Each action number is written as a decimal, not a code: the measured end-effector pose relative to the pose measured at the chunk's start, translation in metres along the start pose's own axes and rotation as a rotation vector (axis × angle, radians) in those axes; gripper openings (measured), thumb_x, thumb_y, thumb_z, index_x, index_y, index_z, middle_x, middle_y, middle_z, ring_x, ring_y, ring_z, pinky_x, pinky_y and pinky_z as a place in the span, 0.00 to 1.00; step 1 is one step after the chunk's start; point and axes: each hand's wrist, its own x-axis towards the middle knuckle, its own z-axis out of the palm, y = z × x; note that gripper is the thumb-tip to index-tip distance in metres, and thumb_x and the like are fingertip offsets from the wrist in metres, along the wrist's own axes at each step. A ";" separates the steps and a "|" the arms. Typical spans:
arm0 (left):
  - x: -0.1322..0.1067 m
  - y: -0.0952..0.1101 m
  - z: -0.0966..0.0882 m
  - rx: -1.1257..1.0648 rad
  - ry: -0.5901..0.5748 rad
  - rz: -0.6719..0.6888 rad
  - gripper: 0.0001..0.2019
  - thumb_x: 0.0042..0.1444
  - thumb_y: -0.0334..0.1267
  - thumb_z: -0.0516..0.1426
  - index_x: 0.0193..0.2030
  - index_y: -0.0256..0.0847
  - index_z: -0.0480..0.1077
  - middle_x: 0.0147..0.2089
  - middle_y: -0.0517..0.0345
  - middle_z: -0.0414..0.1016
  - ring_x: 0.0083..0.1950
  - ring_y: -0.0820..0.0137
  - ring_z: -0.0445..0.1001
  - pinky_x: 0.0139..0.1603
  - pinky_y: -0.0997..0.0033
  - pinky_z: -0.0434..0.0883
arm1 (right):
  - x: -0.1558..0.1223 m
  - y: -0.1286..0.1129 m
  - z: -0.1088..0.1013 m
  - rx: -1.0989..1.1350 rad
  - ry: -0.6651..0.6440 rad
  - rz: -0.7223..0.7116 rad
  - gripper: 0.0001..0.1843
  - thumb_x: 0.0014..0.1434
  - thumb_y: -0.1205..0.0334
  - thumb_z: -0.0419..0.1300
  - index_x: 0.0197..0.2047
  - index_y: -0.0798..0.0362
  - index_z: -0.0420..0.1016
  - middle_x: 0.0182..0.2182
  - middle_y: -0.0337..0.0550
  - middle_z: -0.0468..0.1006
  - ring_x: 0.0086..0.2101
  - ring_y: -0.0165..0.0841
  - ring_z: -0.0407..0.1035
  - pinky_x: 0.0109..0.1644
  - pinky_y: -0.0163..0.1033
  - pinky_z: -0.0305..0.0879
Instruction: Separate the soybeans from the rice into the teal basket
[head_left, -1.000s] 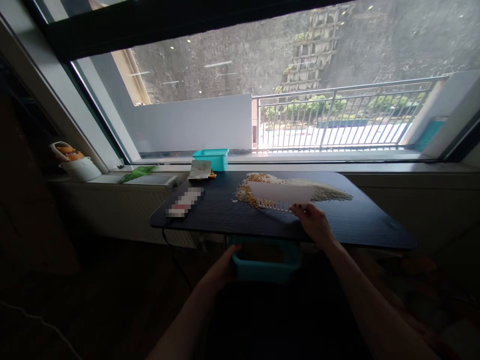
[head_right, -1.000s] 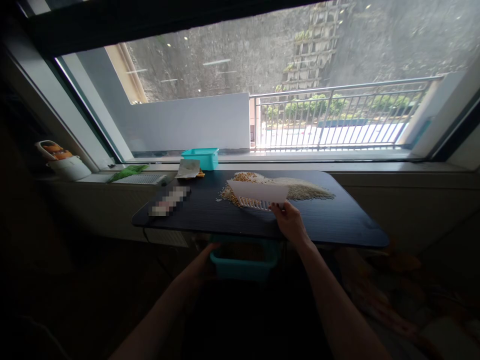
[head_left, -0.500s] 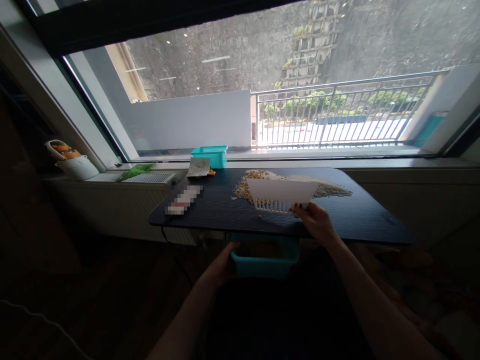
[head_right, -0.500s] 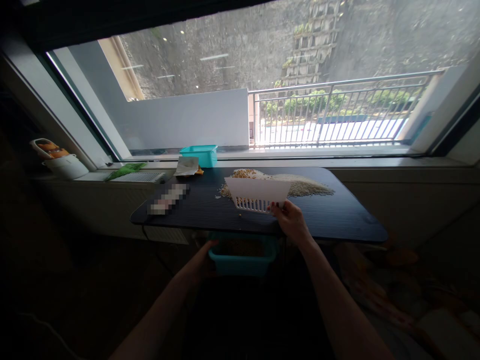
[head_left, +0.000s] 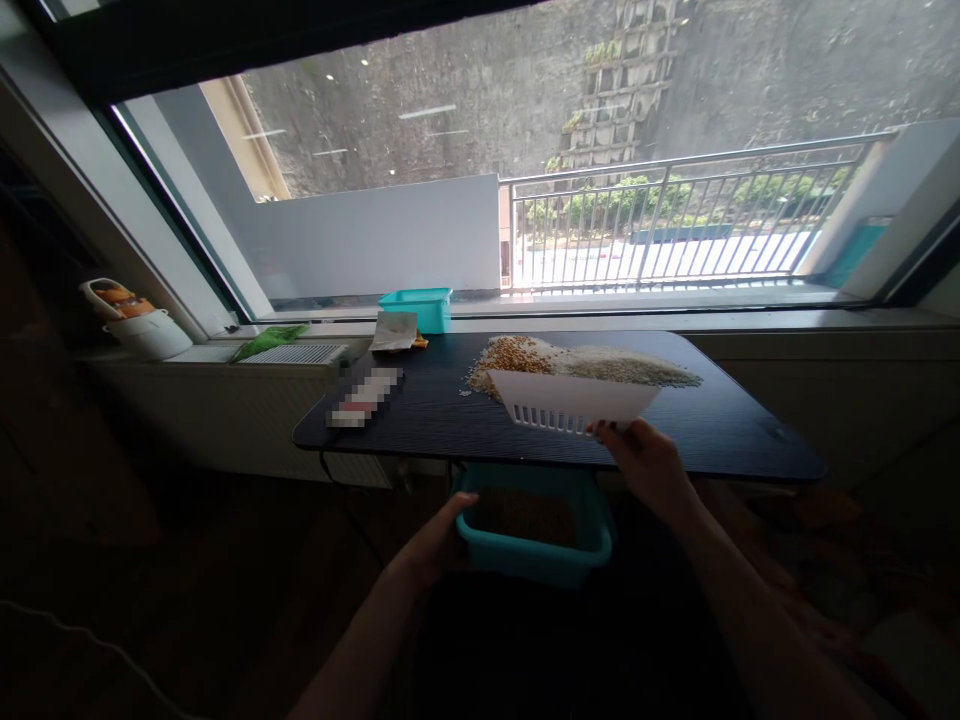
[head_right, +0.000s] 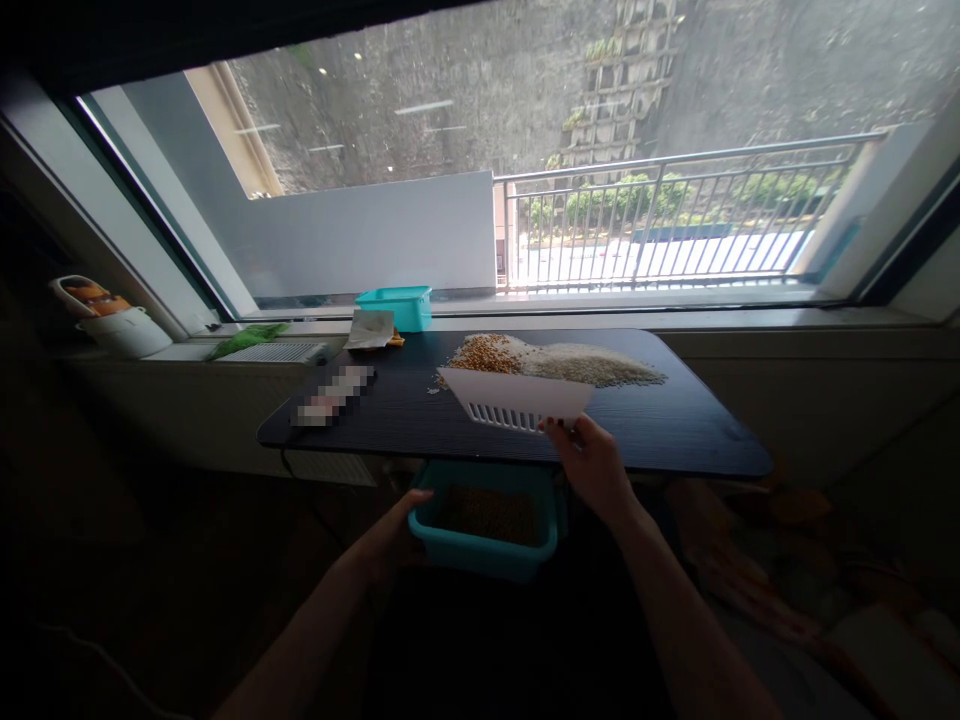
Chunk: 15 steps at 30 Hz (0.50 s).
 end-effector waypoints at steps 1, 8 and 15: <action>0.001 0.000 -0.001 0.001 -0.001 -0.008 0.29 0.47 0.56 0.56 0.51 0.39 0.66 0.41 0.51 0.75 0.43 0.60 0.74 0.40 0.63 0.72 | 0.007 0.001 0.003 -0.014 0.023 -0.016 0.18 0.51 0.44 0.61 0.33 0.51 0.74 0.33 0.45 0.81 0.35 0.40 0.75 0.43 0.46 0.71; 0.007 -0.002 -0.005 -0.009 -0.007 -0.018 0.26 0.49 0.56 0.54 0.50 0.40 0.66 0.42 0.51 0.75 0.43 0.59 0.74 0.41 0.60 0.72 | 0.043 0.011 0.023 -0.117 0.006 -0.057 0.15 0.54 0.47 0.58 0.32 0.50 0.72 0.33 0.45 0.81 0.32 0.38 0.75 0.38 0.42 0.69; 0.008 -0.003 -0.006 -0.020 -0.017 -0.012 0.27 0.49 0.56 0.55 0.50 0.41 0.67 0.44 0.51 0.74 0.43 0.60 0.74 0.42 0.60 0.71 | 0.045 0.016 0.025 -0.143 -0.045 -0.086 0.14 0.55 0.48 0.57 0.34 0.50 0.72 0.32 0.44 0.81 0.33 0.38 0.75 0.38 0.42 0.69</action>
